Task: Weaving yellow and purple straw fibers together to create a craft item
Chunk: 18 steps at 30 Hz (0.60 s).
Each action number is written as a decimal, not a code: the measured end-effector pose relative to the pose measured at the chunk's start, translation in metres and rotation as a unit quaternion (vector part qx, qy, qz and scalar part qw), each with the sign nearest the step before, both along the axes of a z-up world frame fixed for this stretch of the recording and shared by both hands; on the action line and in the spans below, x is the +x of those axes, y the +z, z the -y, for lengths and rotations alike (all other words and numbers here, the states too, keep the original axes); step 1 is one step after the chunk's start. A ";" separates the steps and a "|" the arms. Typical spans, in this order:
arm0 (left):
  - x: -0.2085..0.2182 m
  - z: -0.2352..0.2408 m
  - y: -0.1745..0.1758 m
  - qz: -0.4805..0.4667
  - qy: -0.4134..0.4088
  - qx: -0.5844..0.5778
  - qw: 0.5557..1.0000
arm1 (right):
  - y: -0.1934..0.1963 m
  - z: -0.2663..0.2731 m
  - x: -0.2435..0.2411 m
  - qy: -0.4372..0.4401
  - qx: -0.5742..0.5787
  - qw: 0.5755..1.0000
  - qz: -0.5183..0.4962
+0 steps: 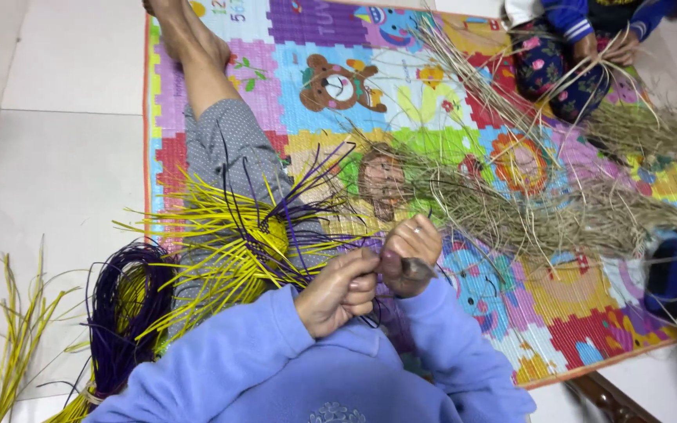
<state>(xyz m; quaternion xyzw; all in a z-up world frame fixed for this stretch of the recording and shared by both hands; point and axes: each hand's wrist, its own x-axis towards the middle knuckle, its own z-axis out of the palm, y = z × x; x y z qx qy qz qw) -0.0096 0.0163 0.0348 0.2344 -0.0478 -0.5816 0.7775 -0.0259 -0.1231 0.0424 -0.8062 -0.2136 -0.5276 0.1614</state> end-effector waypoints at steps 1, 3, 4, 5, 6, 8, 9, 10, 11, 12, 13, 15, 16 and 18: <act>0.000 0.000 0.001 0.009 0.019 -0.009 1.000 | 0.006 -0.002 0.001 -0.027 -0.007 1.000 -0.004; 0.000 -0.001 0.000 0.021 0.041 -0.019 0.999 | 0.014 -0.006 0.002 -0.050 -0.015 0.999 -0.005; 0.000 -0.002 -0.002 0.000 0.038 -0.042 0.998 | 0.016 -0.008 0.003 -0.087 0.056 0.994 -0.032; 0.002 -0.002 -0.004 -0.019 0.034 -0.067 0.997 | 0.020 -0.009 0.006 -0.124 0.126 0.983 -0.057; 0.002 -0.005 -0.002 -0.014 0.037 -0.070 0.997 | 0.008 0.008 0.014 -0.120 0.123 0.984 -0.053; 0.005 -0.011 0.002 -0.008 0.063 -0.076 0.995 | -0.010 0.045 0.034 -0.230 0.168 0.958 -0.024; 0.006 -0.016 0.008 -0.006 0.064 -0.076 0.995 | -0.011 0.061 0.038 -0.228 0.168 0.959 -0.023; 0.006 -0.021 0.013 -0.014 0.070 -0.085 0.994 | -0.013 0.076 0.041 -0.263 0.213 0.940 -0.044; 0.007 -0.027 0.018 -0.023 0.076 -0.095 0.992 | -0.014 0.091 0.046 -0.296 0.258 0.917 -0.065; 0.009 -0.035 0.025 -0.022 0.078 -0.095 0.992 | -0.021 0.109 0.045 -0.294 0.258 0.918 -0.065; 0.011 -0.042 0.032 -0.021 0.083 -0.117 0.989 | -0.027 0.127 0.046 -0.363 0.268 0.890 -0.071; 0.016 -0.058 0.045 -0.019 0.091 -0.141 0.986 | -0.042 0.162 0.041 -0.427 0.276 0.858 -0.077; 0.018 -0.065 0.050 -0.016 0.102 -0.161 0.981 | -0.051 0.178 0.036 -0.460 0.295 0.833 -0.088; 0.024 -0.081 0.062 -0.010 0.115 -0.183 0.976 | -0.065 0.204 0.022 -0.490 0.313 0.808 -0.097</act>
